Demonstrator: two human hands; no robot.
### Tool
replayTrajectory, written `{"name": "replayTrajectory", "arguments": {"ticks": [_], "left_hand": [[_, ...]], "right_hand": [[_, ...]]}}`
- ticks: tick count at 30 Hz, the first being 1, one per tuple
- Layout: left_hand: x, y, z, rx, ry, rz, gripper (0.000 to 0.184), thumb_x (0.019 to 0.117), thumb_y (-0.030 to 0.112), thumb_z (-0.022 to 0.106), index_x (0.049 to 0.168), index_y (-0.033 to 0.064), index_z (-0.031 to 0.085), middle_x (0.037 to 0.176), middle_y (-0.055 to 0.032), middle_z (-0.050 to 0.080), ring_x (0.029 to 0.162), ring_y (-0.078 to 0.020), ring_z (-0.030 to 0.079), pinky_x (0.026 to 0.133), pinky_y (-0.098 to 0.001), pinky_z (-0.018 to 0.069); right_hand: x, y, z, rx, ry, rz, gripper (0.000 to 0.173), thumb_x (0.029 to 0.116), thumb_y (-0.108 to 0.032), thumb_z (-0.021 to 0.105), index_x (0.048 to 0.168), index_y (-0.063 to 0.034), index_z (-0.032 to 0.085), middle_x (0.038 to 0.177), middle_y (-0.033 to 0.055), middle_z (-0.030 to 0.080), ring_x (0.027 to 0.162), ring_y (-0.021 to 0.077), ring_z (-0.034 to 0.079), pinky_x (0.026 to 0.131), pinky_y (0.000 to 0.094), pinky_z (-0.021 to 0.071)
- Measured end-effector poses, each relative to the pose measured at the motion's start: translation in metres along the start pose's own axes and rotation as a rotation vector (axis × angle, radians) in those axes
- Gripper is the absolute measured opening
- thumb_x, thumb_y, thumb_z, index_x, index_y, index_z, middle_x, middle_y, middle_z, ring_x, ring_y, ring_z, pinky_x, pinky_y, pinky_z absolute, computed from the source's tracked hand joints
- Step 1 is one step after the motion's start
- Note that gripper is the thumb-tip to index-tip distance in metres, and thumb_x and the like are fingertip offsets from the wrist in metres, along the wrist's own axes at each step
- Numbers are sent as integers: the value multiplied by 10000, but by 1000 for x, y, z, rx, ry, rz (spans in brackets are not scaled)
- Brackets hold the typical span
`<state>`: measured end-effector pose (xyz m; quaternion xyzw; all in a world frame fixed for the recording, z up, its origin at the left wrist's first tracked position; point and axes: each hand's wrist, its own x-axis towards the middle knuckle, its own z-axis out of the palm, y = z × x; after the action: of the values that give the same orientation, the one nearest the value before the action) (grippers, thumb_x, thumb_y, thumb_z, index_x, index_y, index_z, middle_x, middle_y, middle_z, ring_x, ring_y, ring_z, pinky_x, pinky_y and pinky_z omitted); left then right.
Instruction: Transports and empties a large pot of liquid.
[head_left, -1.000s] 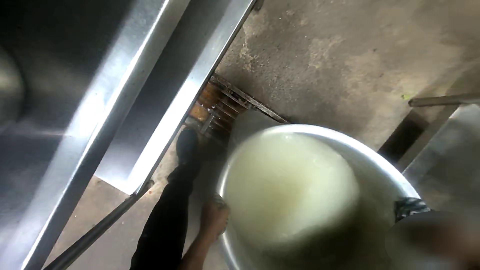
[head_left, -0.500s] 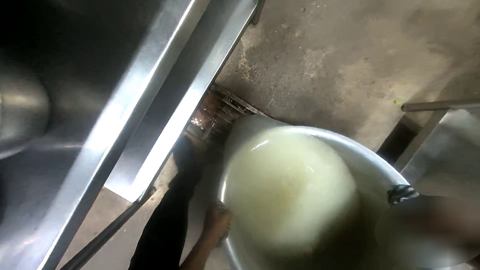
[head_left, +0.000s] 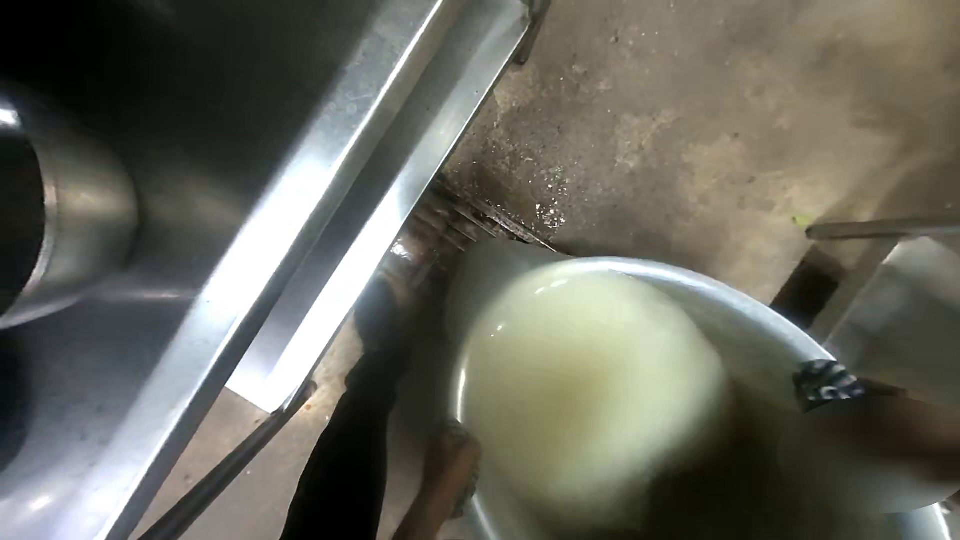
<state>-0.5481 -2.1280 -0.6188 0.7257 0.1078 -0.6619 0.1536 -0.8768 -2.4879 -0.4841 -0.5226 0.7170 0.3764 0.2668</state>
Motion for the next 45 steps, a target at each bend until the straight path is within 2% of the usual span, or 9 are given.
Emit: {"name": "replayTrajectory", "arguments": {"ticks": [8,14,22,26,29,32,37,40,45], "left_hand": [[-5,2,2,-5,3,-40,346,868,130,744,1156,-20,624,927,-168,674,754,-248,669,688,-426,576],[-1,-1,3,-11,15,-77,431,859,157,764,1221,-16,609,989,-192,680,811,-275,682,723,-450,583],[-3,7,1,-55,-2,-93,394,871,124,755,1203,-21,599,936,-177,670,753,-252,667,679,-420,575],[-3,8,-2,-69,-30,-64,330,877,107,728,1150,-35,609,872,-155,661,686,-224,644,634,-395,564],[-5,12,-4,-76,-43,-99,341,895,93,715,1186,-31,587,881,-153,649,685,-216,628,624,-383,550],[-3,16,-7,-67,-39,-99,349,885,91,720,1187,-21,587,878,-147,653,677,-208,634,616,-370,553],[1,17,-10,-78,-44,-96,336,888,94,722,1172,-24,586,871,-141,646,677,-200,625,612,-365,547],[2,20,-11,-78,-41,-103,341,883,91,724,1171,-27,584,863,-141,654,672,-203,633,606,-364,550],[4,23,-16,-59,-41,-135,358,887,106,727,1196,-16,594,892,-148,652,698,-211,626,623,-376,544]], "right_hand": [[3,-9,-10,-76,5,-28,369,877,-143,796,1169,28,650,1019,248,697,944,406,690,821,605,546],[8,-17,-16,-102,13,-17,426,867,-161,815,1204,31,636,1066,270,688,992,427,680,857,621,537],[11,-29,-25,-157,7,-34,357,884,-202,802,1147,-4,665,1010,228,703,944,405,689,816,611,539],[12,-37,-29,-204,7,-39,377,875,-213,810,1138,16,667,1023,254,698,976,430,683,828,627,534],[14,-40,-32,-236,2,-25,391,868,-238,818,1144,-5,667,1058,257,694,1015,448,671,843,642,520],[13,-43,-34,-249,8,-36,346,868,-251,812,1087,-18,679,1005,234,703,956,416,689,807,621,537],[10,-45,-35,-219,-16,-38,369,857,-206,829,1111,6,664,1018,237,697,953,416,687,812,610,546],[5,-53,-38,-223,-21,-11,390,864,-226,823,1137,4,666,1059,244,694,1008,424,676,852,615,532],[2,-58,-40,-254,-32,-32,350,878,-235,805,1107,-7,669,1021,216,701,963,393,689,818,590,545]]}}
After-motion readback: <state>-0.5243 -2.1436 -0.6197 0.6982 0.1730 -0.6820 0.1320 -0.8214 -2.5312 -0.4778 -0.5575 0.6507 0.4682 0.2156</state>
